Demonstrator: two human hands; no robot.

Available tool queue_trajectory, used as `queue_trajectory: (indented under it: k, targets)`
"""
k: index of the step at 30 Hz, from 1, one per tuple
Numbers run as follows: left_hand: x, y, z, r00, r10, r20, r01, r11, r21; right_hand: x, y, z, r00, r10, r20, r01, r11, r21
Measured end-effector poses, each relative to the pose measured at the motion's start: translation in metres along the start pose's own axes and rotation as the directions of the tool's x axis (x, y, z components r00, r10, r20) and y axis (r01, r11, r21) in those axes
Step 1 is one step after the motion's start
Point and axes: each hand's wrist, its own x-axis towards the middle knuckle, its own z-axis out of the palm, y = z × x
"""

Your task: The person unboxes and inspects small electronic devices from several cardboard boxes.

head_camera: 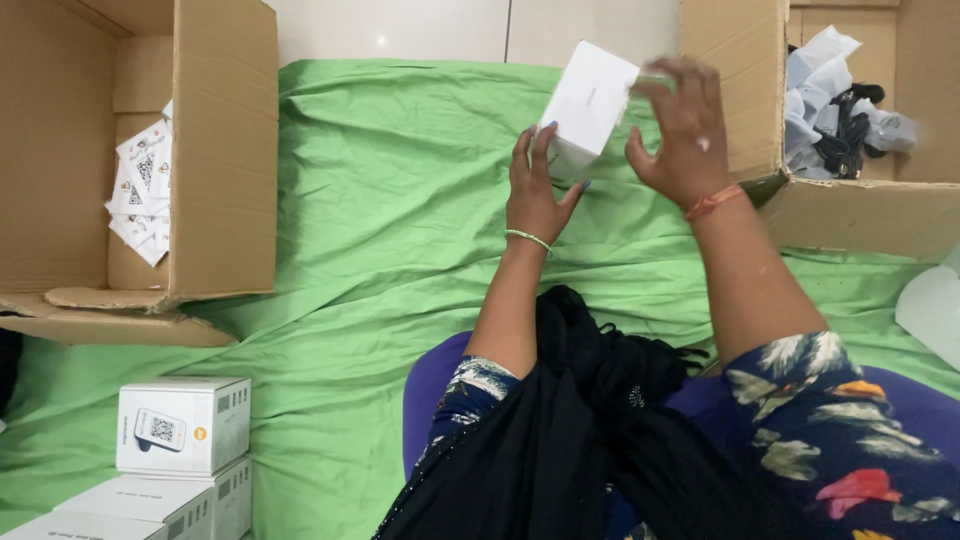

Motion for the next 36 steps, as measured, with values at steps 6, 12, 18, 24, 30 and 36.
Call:
queue_trajectory:
  k: [6,12,18,24,30,36]
  targets:
    - [0.006,-0.005,0.01,0.999,-0.029,-0.025,0.028,0.998,-0.051,0.052,0.022,0.018,0.83,-0.398,0.39,0.551,0.691,-0.468]
    - [0.002,-0.012,0.024,0.998,0.03,-0.062,-0.034,0.998,-0.059,0.078,0.002,0.02,0.732,-0.234,0.64,0.462,0.86,-0.215]
    - [0.004,-0.013,0.019,0.998,0.03,-0.049,-0.036,0.992,-0.118,0.06,0.026,0.014,0.695,-0.406,0.593,0.617,0.761,-0.202]
    - [0.005,-0.016,0.02,0.994,0.106,0.036,-0.098,0.98,-0.172,0.025,0.027,-0.016,0.753,-0.347,0.559,0.456,0.888,-0.062]
    - [0.0,-0.058,0.03,0.962,0.272,0.019,-0.272,0.962,-0.019,0.025,0.019,-0.035,0.783,-0.488,0.386,0.452,0.872,0.186]
    - [0.005,-0.048,0.011,0.958,0.279,0.072,-0.284,0.956,0.077,0.042,0.014,-0.046,0.79,-0.238,0.565,0.122,0.964,0.236]
